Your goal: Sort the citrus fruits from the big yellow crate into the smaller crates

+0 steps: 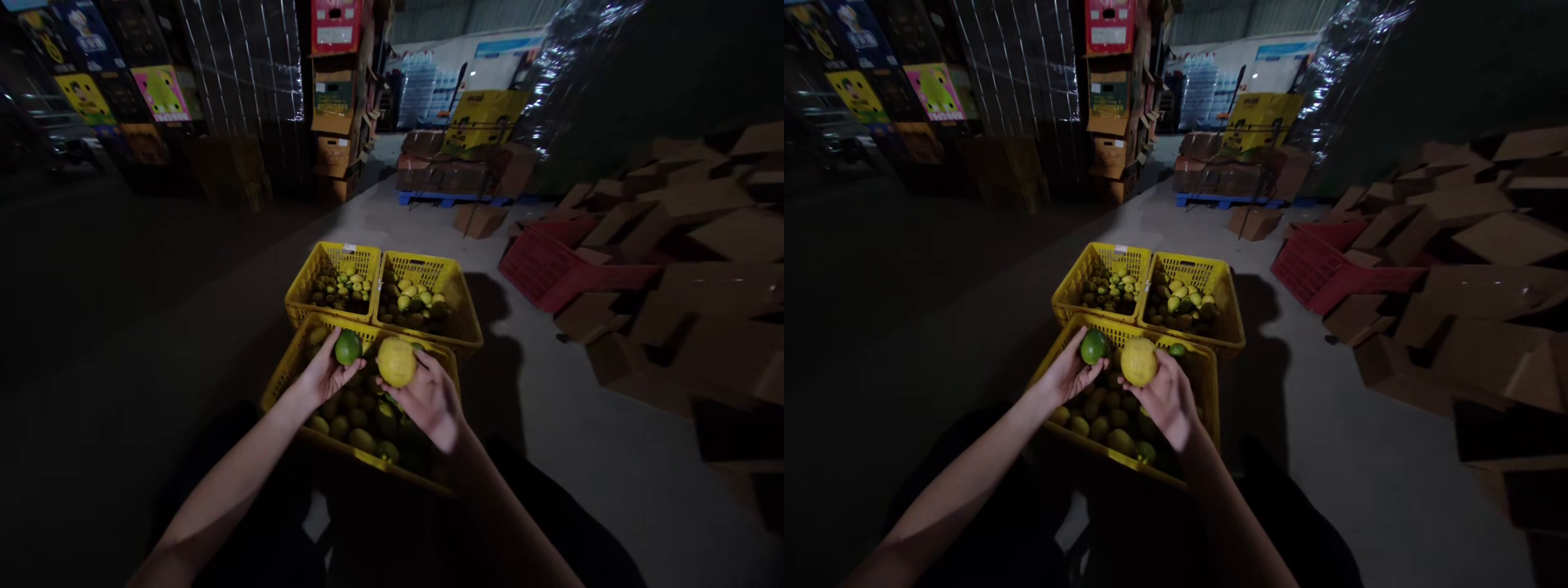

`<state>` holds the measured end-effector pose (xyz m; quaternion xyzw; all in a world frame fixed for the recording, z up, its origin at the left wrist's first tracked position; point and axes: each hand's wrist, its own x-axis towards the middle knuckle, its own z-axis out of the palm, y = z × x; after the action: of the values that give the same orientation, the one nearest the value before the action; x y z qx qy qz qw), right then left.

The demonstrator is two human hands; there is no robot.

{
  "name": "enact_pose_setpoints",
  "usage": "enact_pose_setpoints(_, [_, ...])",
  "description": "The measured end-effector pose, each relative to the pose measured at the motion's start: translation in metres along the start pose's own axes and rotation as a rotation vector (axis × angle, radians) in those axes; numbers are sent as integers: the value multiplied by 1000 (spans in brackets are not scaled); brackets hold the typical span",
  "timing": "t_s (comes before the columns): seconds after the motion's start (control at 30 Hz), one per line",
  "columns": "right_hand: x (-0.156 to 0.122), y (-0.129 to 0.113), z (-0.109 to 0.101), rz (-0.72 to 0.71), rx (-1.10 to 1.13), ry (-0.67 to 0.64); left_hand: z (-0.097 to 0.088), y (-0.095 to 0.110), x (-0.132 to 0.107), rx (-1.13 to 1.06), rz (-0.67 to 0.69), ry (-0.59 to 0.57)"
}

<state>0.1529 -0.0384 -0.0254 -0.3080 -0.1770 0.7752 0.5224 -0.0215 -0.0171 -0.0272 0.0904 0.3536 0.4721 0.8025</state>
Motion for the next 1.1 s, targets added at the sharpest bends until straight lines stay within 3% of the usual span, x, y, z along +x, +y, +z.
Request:
enact_pose_setpoints(0.23, [2, 0, 6, 86, 66, 131, -3, -2, 0, 47, -44, -38])
enact_pose_setpoints(0.43, [3, 2, -4, 104, 24, 39, -4, -3, 0, 57, -8, -110])
enact_pose_setpoints(0.53, [-3, 4, -8, -39, -104, -58, 0, -4, -7, 206, 78, -180])
enact_pose_setpoints(0.63, [-13, 5, -7, -250, -370, -166, 6, -6, -14, 376, 215, -213])
enact_pose_setpoints(0.77, [-19, 6, -1, -303, -476, -215, 6, -6, -17, 467, 281, -218])
enact_pose_setpoints(0.83, [-15, 7, 1, -236, -394, -136, 3, -2, -14, 428, 201, -198])
enact_pose_setpoints(0.97, [2, 2, -4, 20, -148, 155, -7, 5, 3, 333, -40, -90])
enact_pose_setpoints(1.03, [9, -3, -11, 67, -27, 287, -13, -3, 10, 352, -90, -15])
enact_pose_setpoints(1.1, [12, -9, -16, 63, 36, 359, -22, -24, 12, 383, -108, 37])
